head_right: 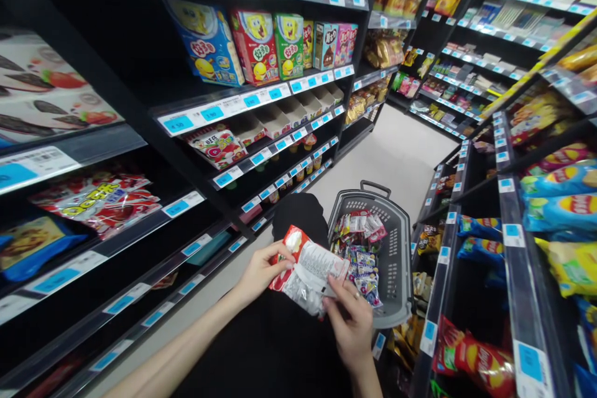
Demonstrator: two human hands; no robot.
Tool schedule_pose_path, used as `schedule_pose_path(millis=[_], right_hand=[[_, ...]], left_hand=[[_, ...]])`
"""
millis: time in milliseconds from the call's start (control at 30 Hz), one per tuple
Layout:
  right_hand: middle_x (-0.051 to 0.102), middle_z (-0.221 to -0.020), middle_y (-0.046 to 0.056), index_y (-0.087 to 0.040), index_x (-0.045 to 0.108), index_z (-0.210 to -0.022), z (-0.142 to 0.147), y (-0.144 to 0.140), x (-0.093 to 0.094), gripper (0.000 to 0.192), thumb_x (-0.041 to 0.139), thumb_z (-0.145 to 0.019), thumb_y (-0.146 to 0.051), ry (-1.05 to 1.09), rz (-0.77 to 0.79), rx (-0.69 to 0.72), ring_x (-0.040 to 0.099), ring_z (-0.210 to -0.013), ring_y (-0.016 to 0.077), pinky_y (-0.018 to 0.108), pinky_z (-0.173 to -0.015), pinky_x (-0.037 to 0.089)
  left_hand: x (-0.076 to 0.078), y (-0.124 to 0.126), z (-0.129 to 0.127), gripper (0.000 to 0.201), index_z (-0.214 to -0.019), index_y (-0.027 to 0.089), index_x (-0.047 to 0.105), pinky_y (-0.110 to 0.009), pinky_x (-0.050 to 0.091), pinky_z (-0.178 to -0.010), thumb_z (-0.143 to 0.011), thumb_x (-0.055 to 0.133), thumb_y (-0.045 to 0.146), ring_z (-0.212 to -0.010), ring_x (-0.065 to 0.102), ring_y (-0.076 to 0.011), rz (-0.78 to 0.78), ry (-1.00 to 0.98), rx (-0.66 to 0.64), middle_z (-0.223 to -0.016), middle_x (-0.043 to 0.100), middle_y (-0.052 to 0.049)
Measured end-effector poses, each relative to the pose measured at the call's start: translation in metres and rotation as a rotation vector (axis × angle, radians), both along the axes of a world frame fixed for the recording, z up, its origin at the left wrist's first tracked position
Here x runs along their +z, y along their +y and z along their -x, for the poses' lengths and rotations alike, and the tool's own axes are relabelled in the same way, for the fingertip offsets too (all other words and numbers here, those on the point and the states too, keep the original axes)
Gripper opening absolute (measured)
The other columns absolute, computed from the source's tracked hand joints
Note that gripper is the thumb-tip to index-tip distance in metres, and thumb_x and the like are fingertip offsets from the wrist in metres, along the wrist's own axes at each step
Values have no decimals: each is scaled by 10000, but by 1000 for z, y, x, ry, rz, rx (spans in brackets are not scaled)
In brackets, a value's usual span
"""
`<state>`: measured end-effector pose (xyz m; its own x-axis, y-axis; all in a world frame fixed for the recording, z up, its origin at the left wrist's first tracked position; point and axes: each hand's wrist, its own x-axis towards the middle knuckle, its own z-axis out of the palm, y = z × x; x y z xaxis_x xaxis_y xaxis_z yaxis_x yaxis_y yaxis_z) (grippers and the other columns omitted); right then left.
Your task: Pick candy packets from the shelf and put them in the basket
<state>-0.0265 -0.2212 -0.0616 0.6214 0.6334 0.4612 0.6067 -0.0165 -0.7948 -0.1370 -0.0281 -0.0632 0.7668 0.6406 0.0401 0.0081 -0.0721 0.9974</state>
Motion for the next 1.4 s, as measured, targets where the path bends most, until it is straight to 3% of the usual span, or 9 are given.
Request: schedule_pose_path(millis=[167,367,567,733,967,1133,1267,1400], right_hand=[[732,-877,14,-328,687,-1092,-2,2,-3,378,649,-799,-93,-110,-87,-27,685,-769,171,240,-672,555],[714,-791,-4,-271,714,-926,-3,3,-6,202,616,-832,-121,-29,-95,-93,654,-768,161,248,-726,503],[647,-796,8,-226,648,-829,0,4,-9,88,574,-876,-222,150,-11,-107,598,-803,165,255,-754,448],[589,-808,22,-199,588,-782,3,4,-9,173,525,-909,-299,305,41,-141,556,-779,173,266,-713,417],[603,-742,12,-193,626,-822,-11,0,2,200,645,-817,-392,504,34,-150,545,-685,167,256,-629,423],[647,-737,25,-194,666,-813,-18,-8,-4,242,757,-701,-389,676,5,-140,573,-680,174,254,-608,444],[695,-757,72,-190,730,-781,-11,-6,-8,284,759,-680,-454,834,-25,-96,621,-663,203,291,-575,487],[725,-946,126,-220,756,-914,-3,1,-2,408,785,-616,-497,1015,-96,-9,677,-813,281,404,-719,538]], left_hand=[[-2,0,0,154,-635,172,684,-290,437,-717,-677,724,314,-696,574,-168,48,-20,3,-699,636,-18],[4,-2,2,284,-719,181,761,-326,474,-749,-527,834,377,-808,613,-225,58,-33,-69,-865,675,-63],[10,-6,3,86,-646,189,734,-291,421,-697,-691,733,262,-729,566,-182,-24,6,-24,-732,607,-29],[22,-11,3,147,-662,185,674,-251,389,-665,-791,617,224,-693,516,-143,-173,58,-42,-739,524,3],[18,-11,0,162,-613,154,606,-242,414,-587,-657,734,242,-599,544,-133,296,63,-6,-635,611,9],[14,-10,-2,215,-656,155,592,-231,461,-593,-573,785,202,-600,598,-121,482,11,-25,-658,663,14],[9,-3,-1,167,-681,127,670,-260,500,-595,-575,771,208,-604,643,-155,628,8,-64,-676,701,-43],[7,10,6,267,-855,131,746,-338,532,-739,-619,703,247,-743,695,-213,706,-14,-113,-833,746,-109]])
